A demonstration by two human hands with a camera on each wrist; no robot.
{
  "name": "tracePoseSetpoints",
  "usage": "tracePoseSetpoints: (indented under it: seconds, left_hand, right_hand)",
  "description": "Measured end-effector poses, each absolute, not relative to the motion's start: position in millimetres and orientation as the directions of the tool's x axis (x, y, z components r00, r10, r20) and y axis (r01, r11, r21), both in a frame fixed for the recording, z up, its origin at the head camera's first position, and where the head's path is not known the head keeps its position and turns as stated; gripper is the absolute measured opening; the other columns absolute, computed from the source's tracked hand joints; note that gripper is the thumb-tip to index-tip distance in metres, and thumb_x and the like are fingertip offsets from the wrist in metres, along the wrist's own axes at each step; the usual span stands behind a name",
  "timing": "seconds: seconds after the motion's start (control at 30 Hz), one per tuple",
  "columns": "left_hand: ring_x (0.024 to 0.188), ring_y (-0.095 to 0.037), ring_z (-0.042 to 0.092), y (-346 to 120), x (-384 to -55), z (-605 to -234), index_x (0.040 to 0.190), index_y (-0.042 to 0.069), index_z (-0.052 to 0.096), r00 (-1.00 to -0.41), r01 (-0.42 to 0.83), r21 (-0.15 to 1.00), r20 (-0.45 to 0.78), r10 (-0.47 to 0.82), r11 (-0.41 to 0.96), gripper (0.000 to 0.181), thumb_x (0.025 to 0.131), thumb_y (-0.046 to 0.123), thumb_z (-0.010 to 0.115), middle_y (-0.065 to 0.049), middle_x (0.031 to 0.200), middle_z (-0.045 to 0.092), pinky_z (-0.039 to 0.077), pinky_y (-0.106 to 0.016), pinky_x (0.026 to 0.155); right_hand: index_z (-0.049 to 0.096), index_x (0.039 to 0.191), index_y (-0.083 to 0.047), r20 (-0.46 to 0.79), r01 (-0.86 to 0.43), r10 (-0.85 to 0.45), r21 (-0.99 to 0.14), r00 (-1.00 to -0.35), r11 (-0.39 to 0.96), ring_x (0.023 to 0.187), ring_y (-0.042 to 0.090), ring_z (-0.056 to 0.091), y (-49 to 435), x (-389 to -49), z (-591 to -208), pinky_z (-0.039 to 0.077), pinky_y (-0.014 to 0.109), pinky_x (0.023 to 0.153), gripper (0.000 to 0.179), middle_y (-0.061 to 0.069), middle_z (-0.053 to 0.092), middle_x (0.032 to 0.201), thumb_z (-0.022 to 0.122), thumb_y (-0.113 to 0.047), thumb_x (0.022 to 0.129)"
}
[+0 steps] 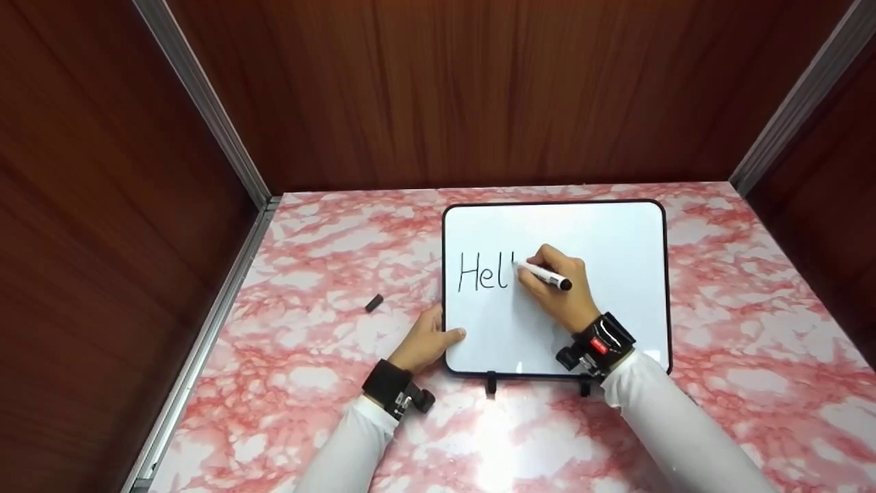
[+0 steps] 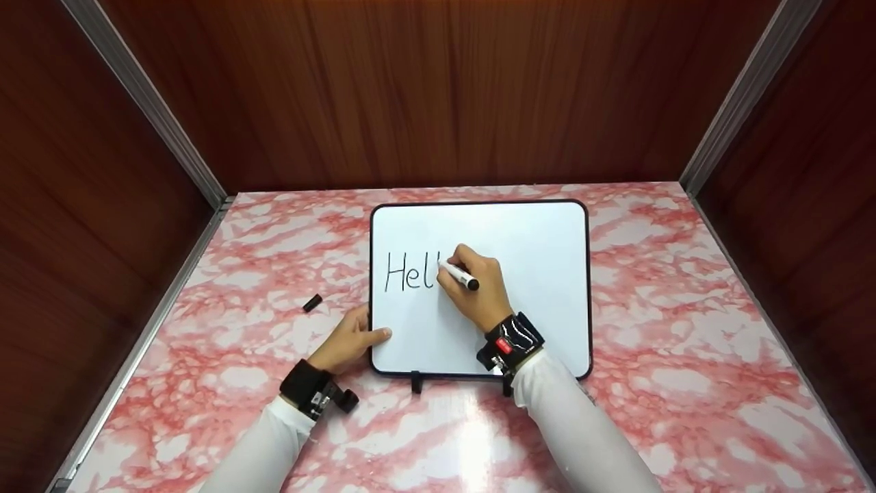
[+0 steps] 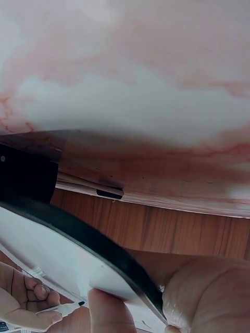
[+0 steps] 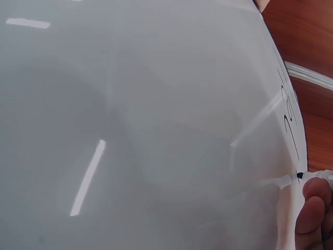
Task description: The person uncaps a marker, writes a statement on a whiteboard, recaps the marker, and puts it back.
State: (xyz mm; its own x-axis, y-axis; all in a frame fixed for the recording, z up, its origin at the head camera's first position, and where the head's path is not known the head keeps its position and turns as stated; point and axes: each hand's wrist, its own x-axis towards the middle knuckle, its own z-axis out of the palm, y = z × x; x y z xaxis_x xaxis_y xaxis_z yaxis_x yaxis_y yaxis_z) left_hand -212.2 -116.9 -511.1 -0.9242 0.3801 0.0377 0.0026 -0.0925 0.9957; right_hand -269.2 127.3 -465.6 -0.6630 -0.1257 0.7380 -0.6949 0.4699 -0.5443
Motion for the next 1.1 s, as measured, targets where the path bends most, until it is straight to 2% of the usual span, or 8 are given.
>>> tracePoseSetpoints:
  seconds: [0.5, 0.73, 1.1]
  left_hand:
    - [0.102, -0.032, 0.064, -119.1, -212.4, -509.7, 0.129, -0.011, 0.048, -0.923, 0.005, 0.997, 0.034, 0.384, -0.076, 0.043, 0.087, -0.014, 0.053, -0.025, 0.117, 0.063, 0.054, -0.040, 0.086]
    - [0.102, -0.029, 0.063, -118.6, -213.2, -510.7, 0.128, -0.013, 0.049, -0.924, 0.070, 0.997, 0.074, 0.375, -0.024, 0.043, 0.085, -0.014, 0.055, -0.025, 0.116, 0.063, 0.053, -0.037, 0.087]
    - [0.100, -0.031, 0.065, -118.0, -212.4, -510.9, 0.128, -0.012, 0.049, -0.926, 0.044, 0.998, 0.059, 0.373, -0.048, 0.043, 0.086, -0.014, 0.054, -0.025, 0.116, 0.063, 0.055, -0.039, 0.085]
  right_hand:
    - [0.057, 0.067, -0.012, 0.725, -0.692, -0.136, -0.561, -0.676, 0.454, 0.046, 0.008, 0.045, 126.7, -259.5, -474.2, 0.033, 0.019, 0.040, 0.018, -0.011, 0.054, 0.056, 0.071, -0.002, 0.073]
    - [0.057, 0.066, -0.012, 0.744, -0.718, -0.151, -0.540, -0.652, 0.440, 0.045, 0.005, 0.042, 127.4, -254.3, -479.4, 0.031, 0.020, 0.039, 0.018, -0.012, 0.052, 0.054, 0.069, 0.000, 0.072]
    - [0.057, 0.065, -0.014, 0.732, -0.718, -0.176, -0.541, -0.659, 0.439, 0.044, 0.004, 0.041, 132.0, -250.6, -483.4, 0.031, 0.019, 0.038, 0.020, -0.013, 0.052, 0.054, 0.070, 0.000, 0.071]
